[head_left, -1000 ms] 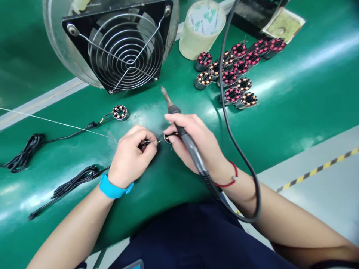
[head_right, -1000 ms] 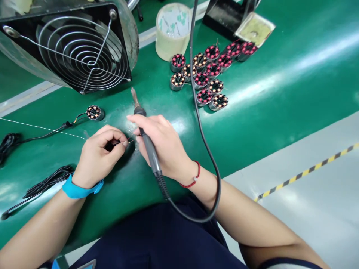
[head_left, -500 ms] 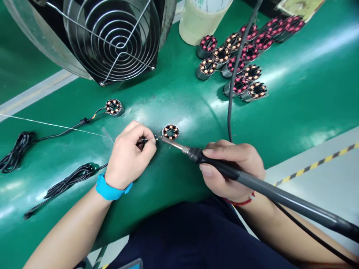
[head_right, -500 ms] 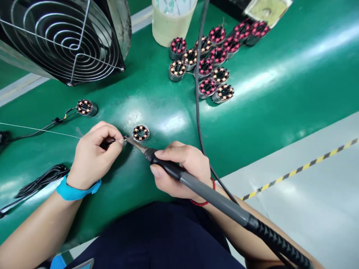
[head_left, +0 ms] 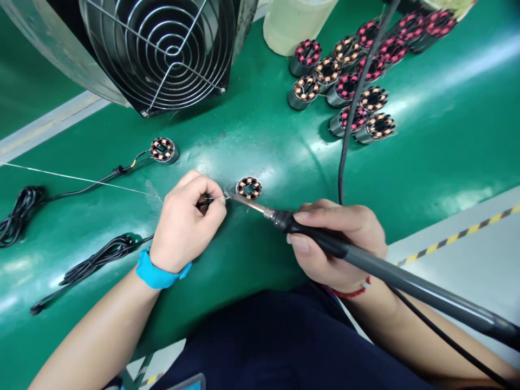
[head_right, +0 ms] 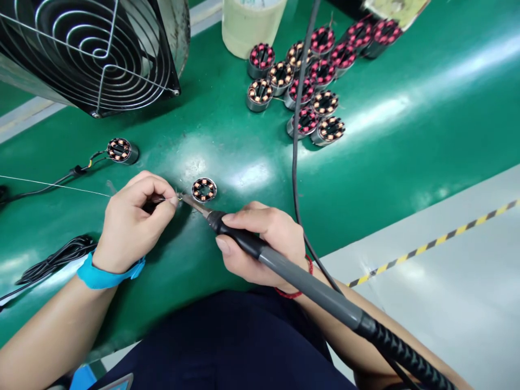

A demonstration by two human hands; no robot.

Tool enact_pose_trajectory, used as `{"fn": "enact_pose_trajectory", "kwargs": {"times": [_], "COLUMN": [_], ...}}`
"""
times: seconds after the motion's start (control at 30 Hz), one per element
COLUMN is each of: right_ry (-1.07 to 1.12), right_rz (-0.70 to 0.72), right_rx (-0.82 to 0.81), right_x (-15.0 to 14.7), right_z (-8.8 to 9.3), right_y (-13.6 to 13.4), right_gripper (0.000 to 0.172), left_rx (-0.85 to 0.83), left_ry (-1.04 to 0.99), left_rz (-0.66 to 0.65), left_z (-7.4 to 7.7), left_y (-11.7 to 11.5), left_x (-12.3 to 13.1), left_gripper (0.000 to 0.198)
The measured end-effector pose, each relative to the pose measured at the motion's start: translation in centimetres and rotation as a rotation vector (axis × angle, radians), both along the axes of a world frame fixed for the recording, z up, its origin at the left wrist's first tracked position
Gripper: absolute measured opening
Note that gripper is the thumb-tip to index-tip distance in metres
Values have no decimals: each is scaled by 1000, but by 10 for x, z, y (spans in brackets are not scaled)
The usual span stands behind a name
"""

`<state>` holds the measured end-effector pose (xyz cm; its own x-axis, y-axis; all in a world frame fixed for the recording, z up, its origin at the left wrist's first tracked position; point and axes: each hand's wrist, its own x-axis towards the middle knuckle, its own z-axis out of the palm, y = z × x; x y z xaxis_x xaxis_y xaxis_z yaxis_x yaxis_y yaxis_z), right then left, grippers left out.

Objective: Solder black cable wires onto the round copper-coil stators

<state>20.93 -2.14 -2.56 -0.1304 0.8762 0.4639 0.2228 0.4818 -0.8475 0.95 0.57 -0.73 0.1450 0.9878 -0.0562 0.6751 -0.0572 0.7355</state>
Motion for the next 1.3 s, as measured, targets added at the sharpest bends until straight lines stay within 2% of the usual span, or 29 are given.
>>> {"fn": "enact_pose_trajectory", "kwargs": {"times": [0.17,0.3,0.43,0.53,0.67,0.77,0.9,1.03,1.3], "right_ry": [-148,-213,-367,-518,-608,-642,-661,-633,-509], "right_rz": [-32,70,199,262,256,213,126,156,226], "right_rx": [-15,-92,-76,-68,-43,-5,29,43,38], "right_x": [0,-4,-9,-16,-28,-33,-32,-28,-32], "right_z": [6,17,22,17,0,-9,-11,-9,-5], "right_y": [6,17,33,41,45,48,51,47,41], "right_gripper": [30,34,30,33,39,36,34,38,33], "left_rx": [-10,-5,6,12,26,11,-151,-290,-263], "left_ry": [-2,-7,-4,-3,-11,-18,-127,-273,-331], "left_rz": [-3,-16,-22,-28,-36,-33,25,82,90], "left_z": [1,1,0,0,1,3,3,3,7], "left_y": [1,1,1,1,1,1,2,2,1], "left_x": [0,-1,-2,-2,-3,-5,-9,-9,-6], "left_gripper": [13,12,13,13,14,12,10,10,8]}}
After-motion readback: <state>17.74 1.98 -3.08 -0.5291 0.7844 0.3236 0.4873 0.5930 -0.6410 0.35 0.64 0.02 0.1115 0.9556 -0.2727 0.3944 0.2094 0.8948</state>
